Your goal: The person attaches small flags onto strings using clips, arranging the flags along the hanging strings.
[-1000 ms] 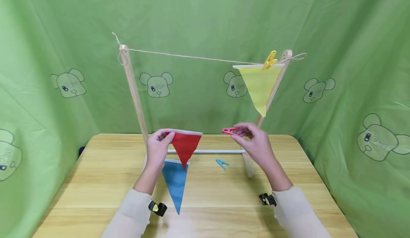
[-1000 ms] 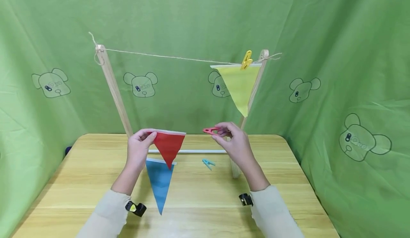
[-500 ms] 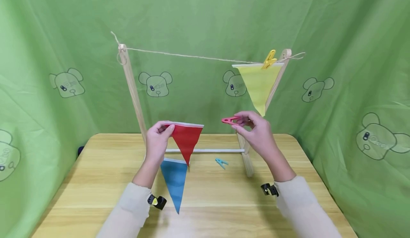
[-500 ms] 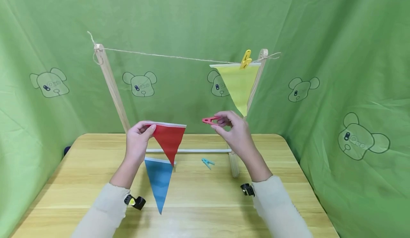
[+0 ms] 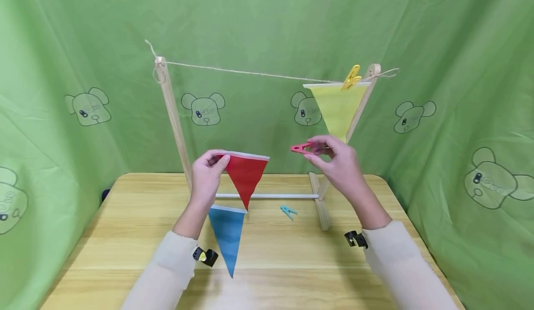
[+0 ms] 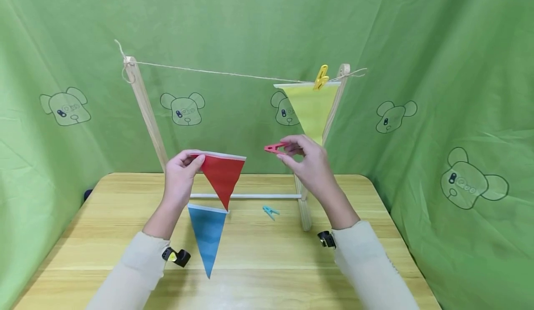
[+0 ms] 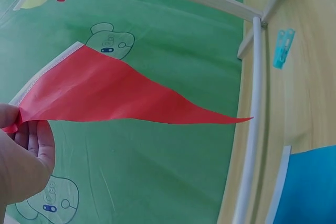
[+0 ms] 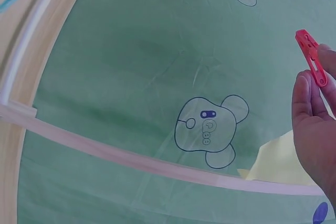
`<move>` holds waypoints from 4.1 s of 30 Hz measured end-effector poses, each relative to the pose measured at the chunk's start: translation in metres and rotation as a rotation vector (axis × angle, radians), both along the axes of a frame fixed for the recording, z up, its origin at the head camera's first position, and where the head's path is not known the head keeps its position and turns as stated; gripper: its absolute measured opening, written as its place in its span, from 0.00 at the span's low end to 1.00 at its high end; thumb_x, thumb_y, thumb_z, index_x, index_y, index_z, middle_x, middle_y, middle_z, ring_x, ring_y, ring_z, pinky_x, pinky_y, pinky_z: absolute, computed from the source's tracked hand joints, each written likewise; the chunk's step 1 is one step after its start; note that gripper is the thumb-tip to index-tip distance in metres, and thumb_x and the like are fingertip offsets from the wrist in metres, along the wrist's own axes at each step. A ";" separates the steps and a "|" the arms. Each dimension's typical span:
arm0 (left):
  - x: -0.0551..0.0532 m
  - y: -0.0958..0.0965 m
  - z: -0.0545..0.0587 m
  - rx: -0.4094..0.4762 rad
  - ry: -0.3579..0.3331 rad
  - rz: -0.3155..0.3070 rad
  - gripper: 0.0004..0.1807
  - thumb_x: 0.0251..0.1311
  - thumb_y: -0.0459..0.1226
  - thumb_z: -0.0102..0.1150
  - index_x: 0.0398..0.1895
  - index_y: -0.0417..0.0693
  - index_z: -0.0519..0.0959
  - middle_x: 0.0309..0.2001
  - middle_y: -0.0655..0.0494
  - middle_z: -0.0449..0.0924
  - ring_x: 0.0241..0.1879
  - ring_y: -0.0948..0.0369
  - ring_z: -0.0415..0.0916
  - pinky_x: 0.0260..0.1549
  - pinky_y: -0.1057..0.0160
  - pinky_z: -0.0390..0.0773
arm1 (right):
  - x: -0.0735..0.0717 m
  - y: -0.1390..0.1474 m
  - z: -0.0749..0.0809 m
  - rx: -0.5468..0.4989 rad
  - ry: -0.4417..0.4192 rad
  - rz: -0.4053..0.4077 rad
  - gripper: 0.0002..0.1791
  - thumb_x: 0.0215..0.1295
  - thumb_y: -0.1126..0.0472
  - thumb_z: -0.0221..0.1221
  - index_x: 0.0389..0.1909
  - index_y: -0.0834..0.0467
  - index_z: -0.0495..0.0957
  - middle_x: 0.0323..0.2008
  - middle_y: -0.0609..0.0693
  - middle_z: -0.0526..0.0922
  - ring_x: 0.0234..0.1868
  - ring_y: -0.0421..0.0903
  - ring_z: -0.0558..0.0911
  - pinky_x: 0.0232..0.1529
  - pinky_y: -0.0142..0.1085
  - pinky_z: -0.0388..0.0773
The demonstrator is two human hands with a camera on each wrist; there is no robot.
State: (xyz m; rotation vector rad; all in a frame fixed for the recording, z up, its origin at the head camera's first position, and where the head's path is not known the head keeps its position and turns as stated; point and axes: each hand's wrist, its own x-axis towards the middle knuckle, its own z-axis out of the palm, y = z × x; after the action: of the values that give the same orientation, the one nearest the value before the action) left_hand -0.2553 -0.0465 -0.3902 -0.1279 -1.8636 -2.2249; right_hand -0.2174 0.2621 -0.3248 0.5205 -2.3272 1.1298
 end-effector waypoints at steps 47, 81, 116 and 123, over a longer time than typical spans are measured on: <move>-0.011 0.029 0.057 0.063 0.130 -0.006 0.09 0.65 0.29 0.66 0.45 0.31 0.83 0.33 0.58 0.83 0.33 0.64 0.78 0.37 0.71 0.83 | -0.011 -0.011 0.066 -0.011 0.166 0.026 0.20 0.60 0.71 0.71 0.54 0.67 0.81 0.43 0.59 0.87 0.41 0.34 0.82 0.50 0.22 0.82; -0.030 0.037 0.086 0.118 0.154 -0.013 0.07 0.65 0.28 0.66 0.43 0.31 0.83 0.30 0.58 0.82 0.31 0.64 0.78 0.35 0.70 0.83 | -0.017 -0.011 0.115 0.122 0.285 -0.032 0.18 0.61 0.69 0.71 0.52 0.67 0.83 0.44 0.56 0.87 0.41 0.30 0.80 0.48 0.20 0.80; -0.039 0.054 0.117 0.284 0.096 -0.103 0.07 0.66 0.27 0.65 0.45 0.33 0.83 0.35 0.51 0.81 0.34 0.61 0.80 0.39 0.68 0.86 | -0.029 -0.012 0.168 0.343 0.255 -0.118 0.17 0.63 0.61 0.71 0.51 0.62 0.86 0.45 0.54 0.89 0.37 0.25 0.76 0.43 0.15 0.75; -0.041 0.054 0.119 0.328 0.085 -0.109 0.09 0.66 0.26 0.64 0.47 0.31 0.83 0.37 0.48 0.81 0.35 0.60 0.80 0.41 0.67 0.87 | -0.032 -0.012 0.175 0.367 0.224 -0.109 0.15 0.62 0.58 0.72 0.48 0.60 0.88 0.43 0.53 0.90 0.34 0.26 0.78 0.40 0.15 0.75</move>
State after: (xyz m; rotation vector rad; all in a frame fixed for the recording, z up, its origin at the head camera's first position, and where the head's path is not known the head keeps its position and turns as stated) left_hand -0.2962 0.0078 -0.2708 -0.2657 -1.4577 -2.5204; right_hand -0.2493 0.2502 -0.1494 0.6071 -2.3366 0.5621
